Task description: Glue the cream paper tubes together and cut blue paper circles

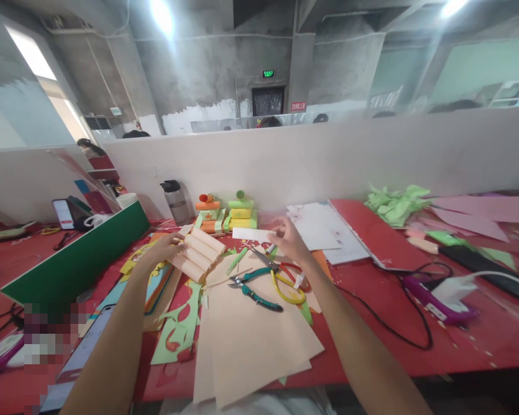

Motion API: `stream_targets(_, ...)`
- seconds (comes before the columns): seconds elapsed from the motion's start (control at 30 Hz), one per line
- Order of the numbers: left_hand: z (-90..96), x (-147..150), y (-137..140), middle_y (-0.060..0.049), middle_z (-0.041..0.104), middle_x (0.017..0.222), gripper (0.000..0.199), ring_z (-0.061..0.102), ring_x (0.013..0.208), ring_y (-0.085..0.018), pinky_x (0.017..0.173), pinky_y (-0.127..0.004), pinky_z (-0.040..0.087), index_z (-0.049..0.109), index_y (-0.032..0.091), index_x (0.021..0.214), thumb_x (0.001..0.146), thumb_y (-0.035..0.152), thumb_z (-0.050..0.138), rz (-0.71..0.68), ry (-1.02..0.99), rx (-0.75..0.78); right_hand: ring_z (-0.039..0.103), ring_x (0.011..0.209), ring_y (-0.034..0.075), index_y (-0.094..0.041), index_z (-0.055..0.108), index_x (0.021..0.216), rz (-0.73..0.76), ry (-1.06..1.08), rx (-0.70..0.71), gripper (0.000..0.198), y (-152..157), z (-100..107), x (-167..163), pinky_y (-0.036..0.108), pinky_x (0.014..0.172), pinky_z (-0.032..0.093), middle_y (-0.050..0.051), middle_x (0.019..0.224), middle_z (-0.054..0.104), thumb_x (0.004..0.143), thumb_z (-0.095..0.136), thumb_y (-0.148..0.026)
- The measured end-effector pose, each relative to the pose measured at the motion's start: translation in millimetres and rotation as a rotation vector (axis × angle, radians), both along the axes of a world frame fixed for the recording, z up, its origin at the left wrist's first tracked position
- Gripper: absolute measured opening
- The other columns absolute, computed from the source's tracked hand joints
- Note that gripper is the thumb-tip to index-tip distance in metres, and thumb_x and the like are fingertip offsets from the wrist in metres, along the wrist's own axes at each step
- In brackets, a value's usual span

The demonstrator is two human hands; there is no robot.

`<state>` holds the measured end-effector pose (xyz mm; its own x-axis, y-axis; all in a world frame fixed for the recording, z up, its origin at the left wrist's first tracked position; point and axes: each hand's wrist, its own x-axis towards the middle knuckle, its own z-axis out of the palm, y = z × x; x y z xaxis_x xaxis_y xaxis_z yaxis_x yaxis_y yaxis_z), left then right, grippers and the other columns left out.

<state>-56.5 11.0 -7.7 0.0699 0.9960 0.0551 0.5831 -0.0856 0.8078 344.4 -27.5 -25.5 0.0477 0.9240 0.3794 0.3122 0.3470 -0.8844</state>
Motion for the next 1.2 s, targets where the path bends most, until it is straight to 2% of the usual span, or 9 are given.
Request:
stream_targets(0.13, 10.1, 8.4, -12.5, 0.002, 0.063, 0.076, 0.045, 0.059, 0.069, -0.018, 0.058, -0.025, 0.044, 0.058, 0.024, 0.099, 0.067, 0.051, 0.072, -0.038, 0.014, -0.019, 0.066, 0.073, 0.019, -0.023, 0.052, 0.107, 0.009, 0.017, 0.002, 0.037, 2.0, -2.3, 0.6, 0.028, 0.065, 0.049, 0.0, 0.085, 0.07, 0.076, 0.071, -0.031)
stream_targets(0.3, 19.7, 17.2, -22.8, 0.004, 0.058, 0.071, 0.043, 0.057, 0.066, -0.017, 0.056, -0.023, 0.042, 0.053, 0.026, 0.096, 0.067, 0.05, 0.074, -0.056, -0.018, -0.016, 0.067, 0.074, 0.02, -0.023, 0.052, 0.105, 0.009, 0.056, -0.024, 0.039, 1.6, -0.6, 1.5, 0.028, 0.064, 0.049, 0.0, 0.084, 0.07, 0.074, 0.072, -0.032)
stream_targets(0.43, 14.4, 16.0, -18.0, 0.003, 0.063, 0.077, 0.05, 0.06, 0.062, -0.016, 0.053, -0.023, 0.044, 0.052, 0.026, 0.109, 0.07, 0.049, 0.074, -0.039, -0.274, -0.033, 0.065, 0.071, 0.018, -0.023, 0.052, 0.104, -0.005, 0.137, -0.058, 0.042, -2.8, 7.3, 3.1, 0.027, 0.061, 0.049, 0.0, 0.083, 0.068, 0.071, 0.074, -0.034)
stream_targets(0.53, 7.4, 15.7, -9.7, 0.0, 0.067, 0.087, 0.059, 0.066, 0.067, -0.017, 0.057, -0.026, 0.05, 0.051, 0.026, 0.12, 0.071, 0.047, 0.076, 0.031, -0.539, 0.034, 0.064, 0.067, 0.017, -0.024, 0.052, 0.105, 0.004, 0.2, -0.074, 0.043, -7.8, 14.3, 2.3, 0.027, 0.058, 0.049, -0.001, 0.08, 0.067, 0.07, 0.074, -0.037)
stream_targets(0.67, 5.3, 26.1, -3.9, -0.004, 0.069, 0.096, 0.056, 0.069, 0.075, -0.017, 0.066, -0.028, 0.055, 0.058, 0.021, 0.114, 0.068, 0.044, 0.08, 0.045, -0.799, 0.111, 0.062, 0.065, 0.017, -0.024, 0.053, 0.104, 0.01, 0.274, -0.076, 0.044, -13.7, 19.8, -5.2, 0.026, 0.057, 0.049, -0.002, 0.078, 0.066, 0.069, 0.076, -0.038)
stream_targets(0.77, 7.7, 38.3, -4.8, -0.003, 0.069, 0.098, 0.054, 0.067, 0.075, -0.015, 0.067, -0.026, 0.055, 0.059, 0.021, 0.11, 0.066, 0.042, 0.082, 0.042, -0.906, 0.146, 0.063, 0.067, 0.016, -0.023, 0.054, 0.104, 0.036, 0.292, -0.081, 0.046, -17.9, 22.7, -13.1, 0.026, 0.059, 0.05, -0.001, 0.08, 0.067, 0.067, 0.078, -0.037)
stream_targets(0.97, 4.8, 53.9, -4.5, -0.005, 0.069, 0.105, 0.059, 0.068, 0.083, -0.017, 0.074, -0.028, 0.058, 0.054, 0.021, 0.116, 0.072, 0.052, 0.077, 0.041, -0.877, 0.305, 0.064, 0.067, 0.017, -0.024, 0.055, 0.103, 0.075, 0.327, -0.113, 0.046, -25.3, 28.4, -21.6, 0.026, 0.058, 0.051, -0.003, 0.077, 0.064, 0.067, 0.08, -0.035)
stream_targets(1.2, -1.0, 59.2, -0.8, -0.006, 0.068, 0.112, 0.056, 0.07, 0.089, -0.019, 0.077, -0.031, 0.059, 0.052, 0.023, 0.12, 0.077, 0.05, 0.074, 0.024, -0.883, 0.393, 0.065, 0.064, 0.018, -0.025, 0.054, 0.099, 0.132, 0.306, -0.139, 0.042, -24.4, 27.2, -22.6, 0.029, 0.058, 0.053, -0.003, 0.076, 0.066, 0.068, 0.079, -0.035)
